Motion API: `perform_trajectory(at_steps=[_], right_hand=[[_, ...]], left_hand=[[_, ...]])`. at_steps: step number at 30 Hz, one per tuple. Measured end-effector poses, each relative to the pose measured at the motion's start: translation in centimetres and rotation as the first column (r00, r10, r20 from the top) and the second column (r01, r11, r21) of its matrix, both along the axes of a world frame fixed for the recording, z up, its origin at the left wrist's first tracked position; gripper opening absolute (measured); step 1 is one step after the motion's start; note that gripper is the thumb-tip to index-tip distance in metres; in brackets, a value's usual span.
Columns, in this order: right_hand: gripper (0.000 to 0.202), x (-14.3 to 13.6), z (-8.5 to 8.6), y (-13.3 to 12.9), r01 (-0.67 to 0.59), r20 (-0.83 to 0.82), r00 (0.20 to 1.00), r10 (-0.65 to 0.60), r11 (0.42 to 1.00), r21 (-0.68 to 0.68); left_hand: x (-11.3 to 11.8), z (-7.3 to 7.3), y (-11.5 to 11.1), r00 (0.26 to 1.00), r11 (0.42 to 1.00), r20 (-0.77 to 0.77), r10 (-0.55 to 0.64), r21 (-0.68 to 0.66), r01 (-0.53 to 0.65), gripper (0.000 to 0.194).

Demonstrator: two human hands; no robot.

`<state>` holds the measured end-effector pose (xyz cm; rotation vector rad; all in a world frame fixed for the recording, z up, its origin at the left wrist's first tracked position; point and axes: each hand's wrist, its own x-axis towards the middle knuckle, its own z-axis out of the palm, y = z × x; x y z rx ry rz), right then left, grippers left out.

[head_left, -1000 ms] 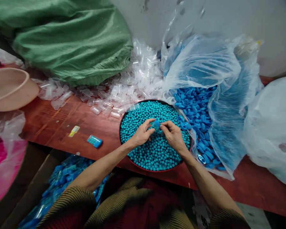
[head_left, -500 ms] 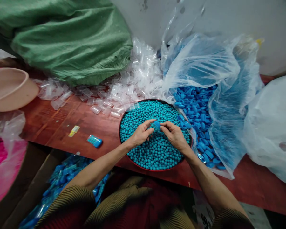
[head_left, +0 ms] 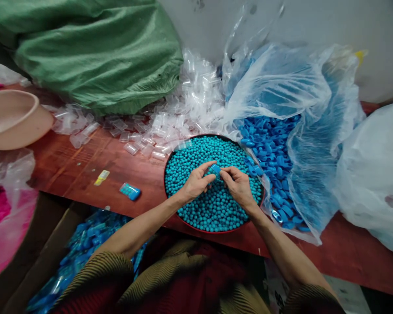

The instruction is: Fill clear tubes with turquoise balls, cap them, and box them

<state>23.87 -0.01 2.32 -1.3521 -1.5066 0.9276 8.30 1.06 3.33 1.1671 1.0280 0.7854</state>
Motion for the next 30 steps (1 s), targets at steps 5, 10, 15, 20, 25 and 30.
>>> perform_trajectory(at_steps=[5, 10, 15, 20, 25, 30], right_hand=[[0.018, -0.3, -0.3, -0.3, -0.074, 0.080, 0.994, 0.069, 0.995, 0.067], [0.020, 1.3, 0.7, -0.2, -0.222, 0.117, 0.970, 0.213, 0.973, 0.069], [0.028, 3.0, 1.7, 0.7, -0.339, -0.128, 0.939, 0.320, 0.924, -0.175], [0.056, 1.8, 1.2, 0.8, -0.183, -0.108, 0.979, 0.171, 0.976, -0.117], [0.054, -0.5, 0.8, -1.1, -0.265, 0.381, 0.900, 0.212, 0.960, 0.091], [0.088, -2.0, -0.3, -2.4, -0.249, 0.590, 0.803, 0.080, 0.946, 0.210]], left_hand=[[0.2, -0.2, -0.4, 0.999, 0.998, 0.006, 0.051, 0.023, -0.051, 0.041], [-0.3, -0.5, 0.0, 0.999, 0.996, -0.012, 0.045, 0.077, -0.044, 0.032], [-1.6, 0.0, 0.5, 0.979, 0.977, -0.053, -0.195, 0.072, 0.198, 0.034], [-1.1, 0.2, -0.4, 0.983, 0.974, -0.129, -0.134, 0.163, 0.154, 0.040], [-0.1, -0.2, -1.0, 0.993, 0.953, -0.103, 0.053, 0.301, -0.019, 0.047], [-0.1, -0.4, -1.0, 0.998, 0.974, -0.067, 0.016, 0.225, 0.000, 0.042]])
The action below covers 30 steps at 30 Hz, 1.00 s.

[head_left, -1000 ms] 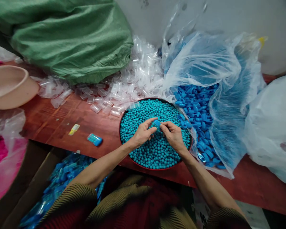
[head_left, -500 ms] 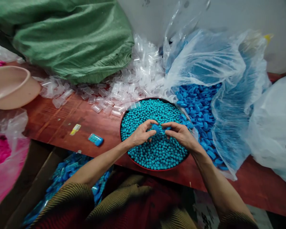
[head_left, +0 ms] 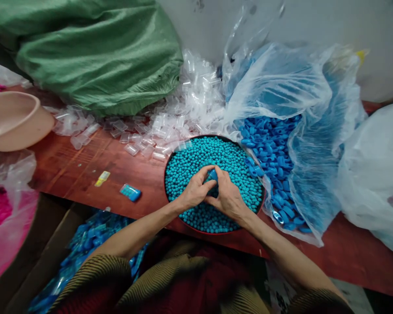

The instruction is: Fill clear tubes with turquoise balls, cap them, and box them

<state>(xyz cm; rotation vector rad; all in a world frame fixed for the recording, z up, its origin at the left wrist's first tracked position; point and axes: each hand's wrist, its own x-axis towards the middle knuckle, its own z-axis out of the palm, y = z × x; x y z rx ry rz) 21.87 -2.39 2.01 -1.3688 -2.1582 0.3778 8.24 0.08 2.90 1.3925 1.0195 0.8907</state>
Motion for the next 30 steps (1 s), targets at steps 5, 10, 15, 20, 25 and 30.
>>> perform_trajectory(at_steps=[5, 10, 15, 20, 25, 30], right_hand=[[0.074, -0.5, -1.1, 0.1, 0.036, 0.072, 0.996, -0.042, 0.995, 0.090], [0.072, -1.3, -1.5, -0.1, 0.012, 0.114, 0.993, -0.023, 0.996, 0.091], [0.066, -2.1, 1.2, 0.0, -0.059, 0.257, 0.964, 0.066, 0.998, -0.033], [0.045, 4.0, 3.2, 1.9, 0.080, 0.480, 0.876, -0.058, 0.996, -0.025], [0.046, 10.7, 2.5, 3.9, 0.198, 0.720, 0.687, -0.097, 0.979, -0.056], [0.038, 10.8, 1.2, 5.7, 0.153, 0.747, 0.664, -0.007, 0.980, -0.126]], left_hand=[[0.0, 0.2, -0.5, 0.999, 0.996, 0.013, 0.044, -0.079, -0.043, 0.023], [0.0, 0.5, -1.1, 0.995, 0.988, -0.039, 0.089, -0.127, -0.093, 0.015], [-2.5, 0.8, -0.9, 0.978, 0.996, -0.192, 0.080, 0.042, -0.074, 0.019], [-10.1, 1.3, -0.5, 0.893, 0.966, -0.371, 0.254, 0.141, -0.216, 0.036], [-15.3, 0.8, -0.5, 0.565, 0.885, -0.681, 0.466, 0.359, -0.297, 0.044], [-10.4, 0.1, 0.1, 0.489, 0.844, -0.721, 0.492, 0.532, -0.064, 0.033]])
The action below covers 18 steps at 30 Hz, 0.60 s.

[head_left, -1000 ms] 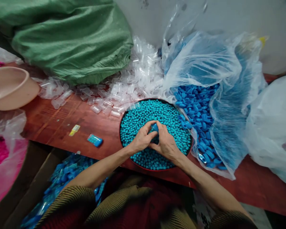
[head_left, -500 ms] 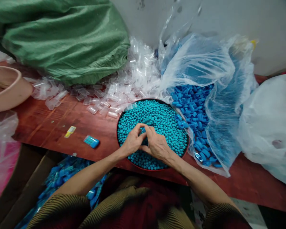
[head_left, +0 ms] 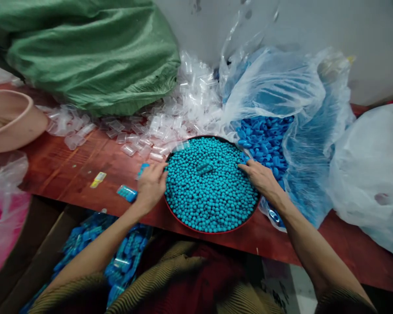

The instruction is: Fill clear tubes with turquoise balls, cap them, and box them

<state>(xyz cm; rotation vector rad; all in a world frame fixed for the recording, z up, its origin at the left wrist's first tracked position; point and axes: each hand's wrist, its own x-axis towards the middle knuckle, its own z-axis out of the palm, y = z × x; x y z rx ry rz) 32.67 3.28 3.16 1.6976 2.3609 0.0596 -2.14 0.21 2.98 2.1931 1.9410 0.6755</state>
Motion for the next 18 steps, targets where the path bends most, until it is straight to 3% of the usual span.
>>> perform_trajectory(at_steps=[4, 8, 13, 15, 18], right_hand=[[0.030, -0.9, -0.8, 0.9, -0.036, -0.042, 0.998, 0.037, 0.999, 0.014], [0.027, -1.3, -1.1, 1.7, -0.078, -0.055, 0.995, 0.078, 0.997, -0.003], [0.024, -1.9, -0.6, 2.1, -0.091, 0.000, 0.996, 0.093, 0.982, 0.162], [0.024, -2.5, -0.5, 1.7, -0.110, -0.093, 0.987, 0.135, 0.966, 0.236], [0.032, -4.2, -0.7, 0.7, -0.133, -0.316, 0.928, 0.195, 0.969, 0.207]], left_hand=[[6.8, -0.9, 1.3, 0.975, 0.967, 0.008, -0.222, -0.128, 0.221, 0.028], [10.6, -1.7, 2.5, 0.968, 0.951, -0.013, -0.252, -0.189, 0.245, 0.030], [11.1, -2.0, 2.9, 0.976, 0.955, -0.032, -0.216, -0.215, 0.205, 0.025], [10.7, -1.9, 3.0, 0.974, 0.954, 0.034, -0.225, -0.194, 0.227, 0.023], [10.1, -1.5, 3.0, 0.958, 0.942, 0.131, -0.255, -0.188, 0.277, 0.022]])
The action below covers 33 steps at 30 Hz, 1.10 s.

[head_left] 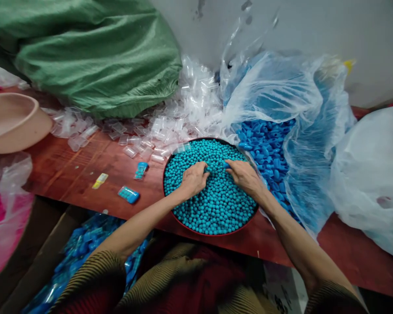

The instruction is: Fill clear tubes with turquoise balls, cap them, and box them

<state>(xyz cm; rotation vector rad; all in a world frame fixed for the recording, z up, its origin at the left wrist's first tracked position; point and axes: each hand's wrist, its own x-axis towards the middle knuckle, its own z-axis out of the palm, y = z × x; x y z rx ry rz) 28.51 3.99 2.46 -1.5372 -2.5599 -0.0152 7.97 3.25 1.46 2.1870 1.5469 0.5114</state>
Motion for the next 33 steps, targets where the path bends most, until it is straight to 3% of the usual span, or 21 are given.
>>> perform_trajectory(at_steps=[5, 10, 12, 14, 17, 21, 24, 33], right_hand=[[0.038, -2.8, -0.5, -1.0, -0.045, -0.254, 0.967, 0.023, 0.996, -0.081], [0.033, -1.8, 0.1, -1.3, -0.017, -0.187, 0.982, -0.022, 0.979, -0.203], [0.030, -1.4, 0.4, -1.4, 0.001, -0.263, 0.963, -0.063, 0.974, -0.226], [0.025, -1.6, 0.6, -1.7, 0.016, -0.445, 0.885, -0.136, 0.965, -0.263], [0.020, -3.1, 0.5, -2.1, 0.027, -0.679, 0.682, -0.271, 0.937, -0.347], [0.019, -4.6, 0.2, -2.5, 0.050, -0.772, 0.535, -0.343, 0.925, -0.376], [0.021, -4.7, 0.3, -2.5, 0.079, -0.783, 0.514, -0.350, 0.928, -0.363], [0.019, -4.6, 0.0, -2.9, 0.030, -0.781, 0.559, -0.278, 0.948, -0.316]], left_hand=[[-0.7, 0.6, 0.4, 0.991, 0.988, 0.101, -0.084, -0.123, 0.096, 0.022], [-1.5, 0.4, 0.9, 0.934, 0.967, 0.347, -0.086, -0.195, 0.161, 0.015], [-1.7, 0.3, 0.9, 0.904, 0.960, 0.424, -0.059, -0.225, 0.168, 0.014], [-1.6, 0.3, 0.8, 0.864, 0.945, 0.503, -0.026, -0.270, 0.186, 0.014], [-1.1, 0.2, 0.4, 0.759, 0.898, 0.648, 0.062, -0.368, 0.241, 0.016], [-0.3, -0.1, -0.3, 0.629, 0.866, 0.752, 0.198, -0.435, 0.248, 0.023], [0.0, -0.3, -0.6, 0.619, 0.868, 0.755, 0.216, -0.439, 0.233, 0.029], [0.4, 0.1, -1.5, 0.569, 0.862, 0.783, 0.252, -0.449, 0.236, 0.047]])
